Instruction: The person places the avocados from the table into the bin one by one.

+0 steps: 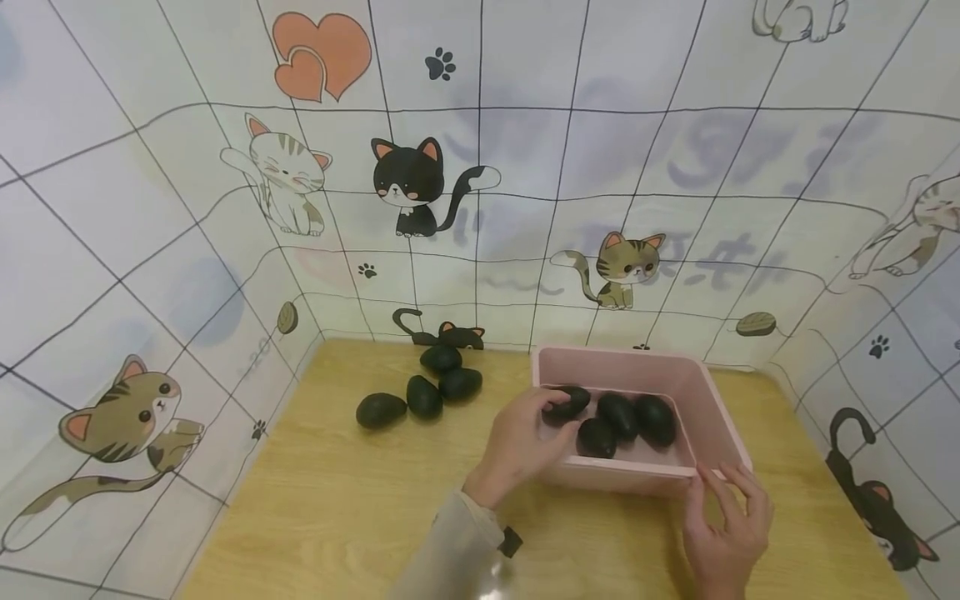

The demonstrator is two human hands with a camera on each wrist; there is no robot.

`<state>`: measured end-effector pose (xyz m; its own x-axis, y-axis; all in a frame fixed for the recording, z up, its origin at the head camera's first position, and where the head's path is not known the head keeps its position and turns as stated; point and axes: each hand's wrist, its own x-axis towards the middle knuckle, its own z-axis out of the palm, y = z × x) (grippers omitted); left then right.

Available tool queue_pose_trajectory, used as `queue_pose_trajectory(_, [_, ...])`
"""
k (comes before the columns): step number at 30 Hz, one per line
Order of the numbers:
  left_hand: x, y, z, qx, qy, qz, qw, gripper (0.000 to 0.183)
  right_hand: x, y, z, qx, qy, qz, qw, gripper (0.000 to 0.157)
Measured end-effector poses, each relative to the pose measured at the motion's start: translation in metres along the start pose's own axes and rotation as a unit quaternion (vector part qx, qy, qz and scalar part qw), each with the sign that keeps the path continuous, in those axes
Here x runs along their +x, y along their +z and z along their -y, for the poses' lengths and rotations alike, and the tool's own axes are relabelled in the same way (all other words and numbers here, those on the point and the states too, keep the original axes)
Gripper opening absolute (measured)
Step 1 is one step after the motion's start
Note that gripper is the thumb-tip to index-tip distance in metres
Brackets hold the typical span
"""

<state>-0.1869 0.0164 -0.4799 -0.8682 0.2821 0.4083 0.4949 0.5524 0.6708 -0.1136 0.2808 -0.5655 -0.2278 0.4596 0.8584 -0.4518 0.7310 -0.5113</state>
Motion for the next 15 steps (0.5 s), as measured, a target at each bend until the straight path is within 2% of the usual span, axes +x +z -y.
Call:
queue_pose_trajectory(8, [-0.007, -0.002, 0.009, -0.061, -0.054, -0.015, 0.9965, 0.025, -0.001, 0.000, -0.002, 0.003, 0.001, -0.005, 1.000, 0.016])
queue_pose_trajectory(15, [-0.011, -0.005, 0.022, -0.090, -0.067, -0.046, 0.9927, 0.024, -0.002, -0.002, -0.001, -0.011, 0.010, 0.016, 1.000, 0.020])
